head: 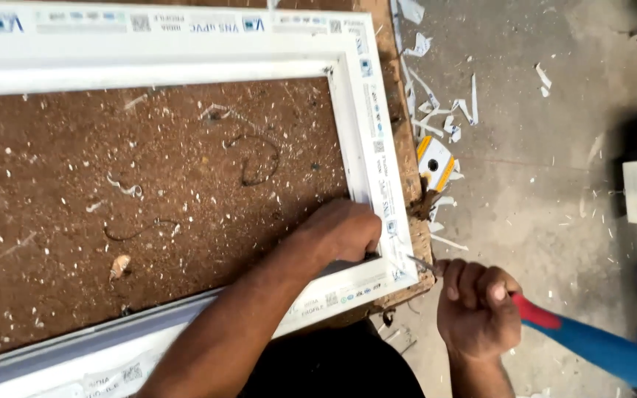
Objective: The recorder uses a handheld scraping tool to remove protective film and debris from a white uPVC window frame in a workshop environment.
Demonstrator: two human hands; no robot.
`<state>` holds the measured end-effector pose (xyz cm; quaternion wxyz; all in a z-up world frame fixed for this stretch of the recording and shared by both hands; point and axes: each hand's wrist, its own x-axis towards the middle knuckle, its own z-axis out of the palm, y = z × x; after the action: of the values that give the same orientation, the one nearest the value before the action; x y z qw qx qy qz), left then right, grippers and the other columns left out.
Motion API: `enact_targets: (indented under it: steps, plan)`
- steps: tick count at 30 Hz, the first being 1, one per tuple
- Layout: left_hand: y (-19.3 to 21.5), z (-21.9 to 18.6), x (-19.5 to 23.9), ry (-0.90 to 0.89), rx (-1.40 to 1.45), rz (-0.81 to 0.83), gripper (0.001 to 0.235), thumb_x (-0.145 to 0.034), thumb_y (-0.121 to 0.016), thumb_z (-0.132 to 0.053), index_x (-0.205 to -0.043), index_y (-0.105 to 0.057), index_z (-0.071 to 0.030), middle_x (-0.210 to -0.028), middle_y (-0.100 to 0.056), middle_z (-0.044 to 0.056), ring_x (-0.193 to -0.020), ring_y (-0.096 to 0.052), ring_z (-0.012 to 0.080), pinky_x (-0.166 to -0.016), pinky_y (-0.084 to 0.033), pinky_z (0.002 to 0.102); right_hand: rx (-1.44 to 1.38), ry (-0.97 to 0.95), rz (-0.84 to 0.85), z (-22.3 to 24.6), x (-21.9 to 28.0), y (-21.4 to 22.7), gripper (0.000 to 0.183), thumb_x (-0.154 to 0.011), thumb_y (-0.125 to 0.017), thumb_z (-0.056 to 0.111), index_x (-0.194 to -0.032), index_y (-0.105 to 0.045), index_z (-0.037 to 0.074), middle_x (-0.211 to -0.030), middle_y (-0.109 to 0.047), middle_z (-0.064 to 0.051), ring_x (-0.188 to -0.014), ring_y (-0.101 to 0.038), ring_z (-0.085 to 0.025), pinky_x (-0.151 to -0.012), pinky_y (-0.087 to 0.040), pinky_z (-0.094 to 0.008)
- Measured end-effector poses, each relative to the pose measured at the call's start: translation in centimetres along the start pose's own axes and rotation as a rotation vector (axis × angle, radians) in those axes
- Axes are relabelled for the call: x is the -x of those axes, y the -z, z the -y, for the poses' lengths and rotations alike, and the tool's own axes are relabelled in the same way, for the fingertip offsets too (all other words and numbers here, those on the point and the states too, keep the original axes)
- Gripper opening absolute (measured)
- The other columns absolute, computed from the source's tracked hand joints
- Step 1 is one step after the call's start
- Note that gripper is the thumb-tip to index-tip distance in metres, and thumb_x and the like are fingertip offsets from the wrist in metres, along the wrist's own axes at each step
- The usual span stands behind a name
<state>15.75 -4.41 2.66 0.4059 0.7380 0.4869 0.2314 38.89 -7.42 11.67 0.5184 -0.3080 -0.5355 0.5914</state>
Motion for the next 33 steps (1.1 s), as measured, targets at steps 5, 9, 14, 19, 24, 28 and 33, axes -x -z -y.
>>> enact_targets:
  steps: [5,9,14,19,24,28,33]
  plan:
    - [0.8,-0.4,0.3,-0.069,-0.006,-0.115,0.018,-0.067,-0.074,-0.005,-0.082,-0.079,-0.013,-0.091,-0.075,0.015,-0.085,-0.074,0.0335,-0.073,-0.059,0.046,-0.087,0.032,-0.066,0.0,-1.3,0.8,0.041,-0.093,-0.063,0.034,-0.071,-0.036,0.013,-0.067,-0.038,-0.004,-0.073,-0.043,-0.023,-0.090,-0.043,-0.048]
    - [1.9,0.1,0.5,-0.058,0.003,0.034,0.010,-0.077,-0.072,-0.009,-0.085,-0.077,-0.011,-0.092,-0.076,0.013,-0.084,-0.074,0.0305,-0.075,-0.058,0.046,-0.042,0.017,-0.075,0.2,-3.4,-1.7,0.037,-0.091,-0.062,0.036,-0.075,-0.038,0.013,-0.076,-0.038,-0.004,-0.080,-0.044,-0.022,-0.091,-0.045,-0.046]
    - [9.4,3.1,1.8,0.136,0.237,-0.186,0.004,-0.095,-0.066,-0.015,-0.097,-0.070,-0.015,-0.086,-0.075,0.007,-0.076,-0.073,0.0204,-0.074,-0.060,0.040,-0.043,-0.001,-0.154,-1.4,-6.7,-3.9,0.032,-0.102,-0.060,0.027,-0.081,-0.039,0.014,-0.064,-0.031,0.002,-0.055,-0.034,-0.012,-0.061,-0.036,-0.033]
    - [13.6,10.6,4.3,0.145,-0.280,-1.335,0.046,-0.098,-0.073,-0.008,-0.140,-0.057,0.001,-0.132,-0.064,0.016,-0.126,-0.061,0.0283,-0.109,-0.053,0.046,-0.049,-0.048,0.168,-5.8,-11.2,-6.8,0.027,-0.099,-0.065,0.022,-0.086,-0.044,0.012,-0.065,-0.034,0.001,-0.053,-0.034,-0.012,-0.051,-0.034,-0.032]
    - [14.5,13.1,5.1,0.502,-0.397,-1.147,0.071,-0.089,-0.073,-0.013,-0.151,-0.044,0.005,-0.161,-0.034,0.024,-0.152,-0.023,0.0376,-0.125,-0.012,0.058,0.114,0.033,0.420,-10.5,-17.2,-8.3,0.024,-0.093,-0.064,0.019,-0.087,-0.045,0.007,-0.066,-0.041,-0.004,-0.052,-0.038,-0.015,-0.051,-0.037,-0.031]
    - [14.9,12.4,4.9,0.617,-0.308,-0.944,0.076,-0.089,-0.064,-0.013,-0.156,-0.033,0.005,-0.166,-0.019,0.025,-0.154,-0.008,0.0383,-0.124,0.003,0.056,0.202,0.058,0.501,-12.5,-22.1,-9.9,0.021,-0.092,-0.061,0.018,-0.086,-0.044,0.006,-0.071,-0.044,-0.007,-0.051,-0.040,-0.016,-0.049,-0.038,-0.031]
    - [15.0,12.7,4.8,0.591,-0.289,-0.996,0.072,-0.088,-0.057,-0.003,-0.156,-0.035,0.005,-0.165,-0.021,0.025,-0.154,-0.009,0.0369,-0.125,0.002,0.055,0.206,0.033,0.580,-14.6,-26.2,-12.5,0.018,-0.094,-0.058,0.015,-0.088,-0.043,0.005,-0.067,-0.043,-0.006,-0.049,-0.037,-0.015,-0.047,-0.037,-0.032]
